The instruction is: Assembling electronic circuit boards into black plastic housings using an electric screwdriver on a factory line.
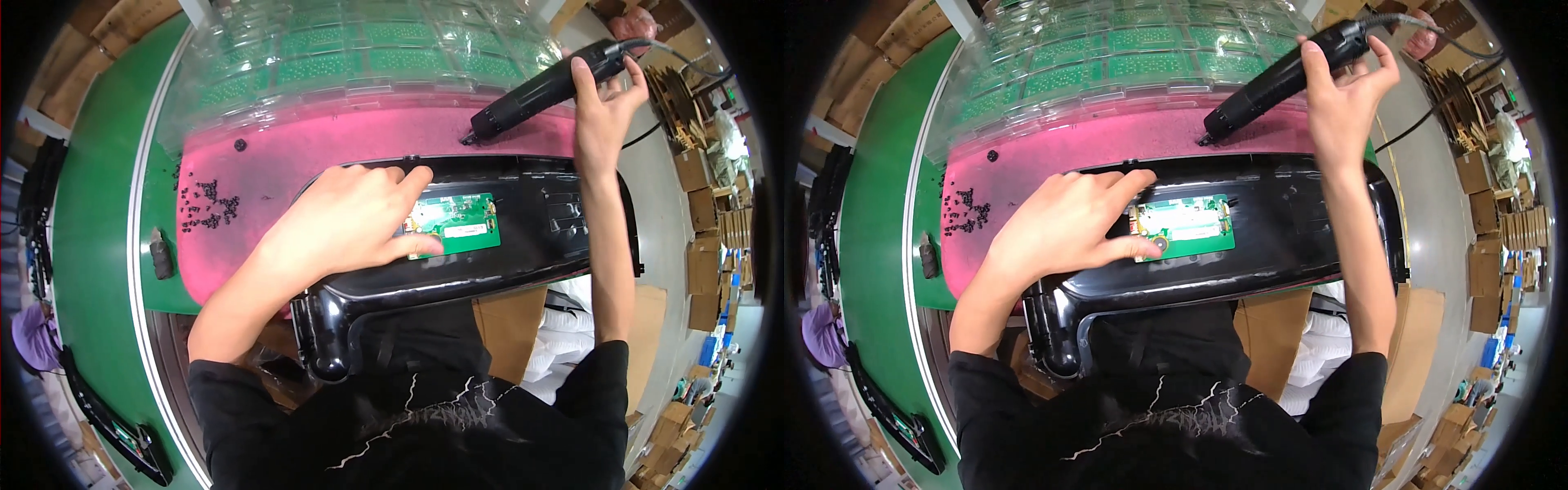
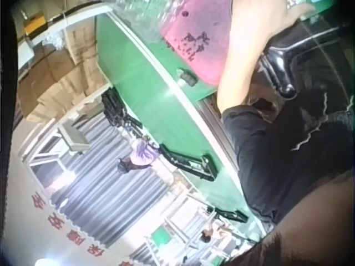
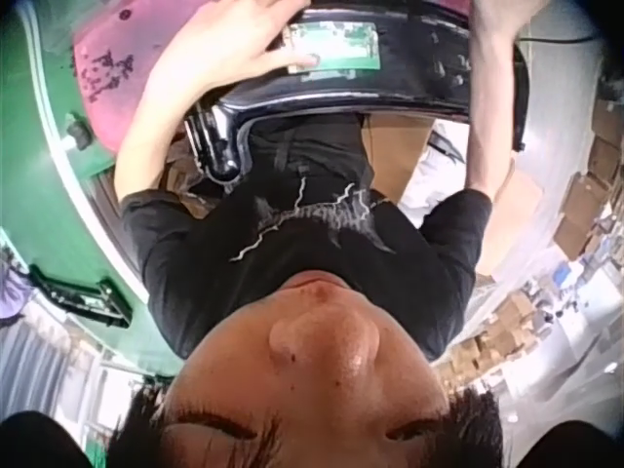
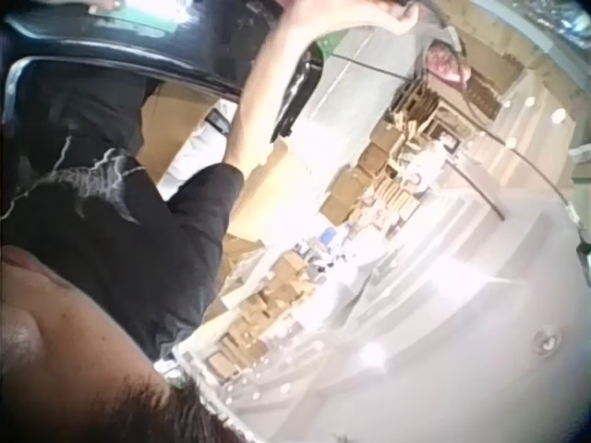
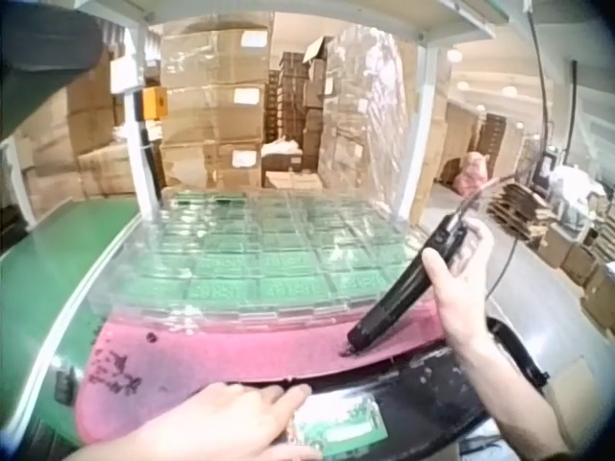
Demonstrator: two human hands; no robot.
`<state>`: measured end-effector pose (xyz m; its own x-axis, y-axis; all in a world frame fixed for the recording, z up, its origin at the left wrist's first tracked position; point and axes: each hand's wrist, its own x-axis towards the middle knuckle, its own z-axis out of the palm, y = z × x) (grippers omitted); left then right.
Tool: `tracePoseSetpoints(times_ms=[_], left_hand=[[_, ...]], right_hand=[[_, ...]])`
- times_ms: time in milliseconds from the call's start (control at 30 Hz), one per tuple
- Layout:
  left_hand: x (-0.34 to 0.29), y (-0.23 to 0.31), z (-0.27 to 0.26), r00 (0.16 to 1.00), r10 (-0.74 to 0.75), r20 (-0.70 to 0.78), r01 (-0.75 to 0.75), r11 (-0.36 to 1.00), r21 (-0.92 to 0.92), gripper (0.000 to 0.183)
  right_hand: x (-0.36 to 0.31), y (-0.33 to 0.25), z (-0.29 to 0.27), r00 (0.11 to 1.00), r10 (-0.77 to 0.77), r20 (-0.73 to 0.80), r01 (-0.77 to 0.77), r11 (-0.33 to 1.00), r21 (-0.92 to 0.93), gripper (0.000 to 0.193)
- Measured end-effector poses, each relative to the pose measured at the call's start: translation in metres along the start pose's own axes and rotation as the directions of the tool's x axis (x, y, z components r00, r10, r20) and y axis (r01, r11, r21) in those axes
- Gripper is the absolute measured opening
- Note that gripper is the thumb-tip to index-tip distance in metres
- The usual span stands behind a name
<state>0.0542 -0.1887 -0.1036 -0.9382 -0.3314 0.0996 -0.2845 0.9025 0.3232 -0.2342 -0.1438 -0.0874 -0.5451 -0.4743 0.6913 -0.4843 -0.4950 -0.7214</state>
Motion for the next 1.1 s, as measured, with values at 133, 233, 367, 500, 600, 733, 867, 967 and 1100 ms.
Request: tracePoseSetpoints(times_ms=[133,233,367,500,600,733,867,967,1100], left_hand=[[0.002,-0.001,-0.001,0.991,-0.001,-0.136,0.002,1.000,0.014,0.044],[0.001,-0.003,-0.001,0.963,0.019,-0.270,-0.021,1.000,-0.005,0.026],[0.004,-0.002,-0.007,0.868,0.061,-0.493,-0.133,0.985,-0.113,0.023],[0.007,-0.001,-0.010,0.872,0.235,-0.429,-0.423,0.802,-0.421,0.038],[0.002,-0.001,-0.005,0.877,0.255,-0.407,-0.450,0.731,-0.513,0.037],[0.004,0.000,-0.006,0.895,0.241,-0.376,-0.423,0.730,-0.537,0.026],[0.002,0.003,-0.007,0.915,0.187,-0.359,-0.363,0.770,-0.524,0.013],[0.003,0.002,-0.004,0.899,0.205,-0.386,-0.393,0.765,-0.510,0.011],[0.004,0.008,-0.003,0.907,0.145,-0.395,-0.360,0.756,-0.547,0.010]], right_hand=[[-0.016,-0.016,0.022,0.842,0.389,0.375,-0.518,0.778,0.356,0.038],[-0.017,-0.033,0.026,0.899,0.318,0.301,-0.436,0.717,0.545,0.037],[-0.020,-0.085,0.020,0.911,0.233,0.341,-0.413,0.538,0.735,0.054],[-0.038,-0.114,0.019,0.874,0.106,0.475,-0.478,0.362,0.800,0.052],[-0.046,-0.118,0.024,0.853,0.091,0.513,-0.510,0.345,0.788,0.049],[-0.051,-0.121,0.018,0.850,0.020,0.527,-0.481,0.440,0.758,0.051],[-0.060,-0.123,0.015,0.844,0.065,0.532,-0.471,0.563,0.679,0.055],[-0.064,-0.123,0.014,0.835,0.032,0.549,-0.458,0.593,0.662,0.056],[-0.067,-0.124,0.013,0.876,0.056,0.480,-0.417,0.589,0.692,0.055]])
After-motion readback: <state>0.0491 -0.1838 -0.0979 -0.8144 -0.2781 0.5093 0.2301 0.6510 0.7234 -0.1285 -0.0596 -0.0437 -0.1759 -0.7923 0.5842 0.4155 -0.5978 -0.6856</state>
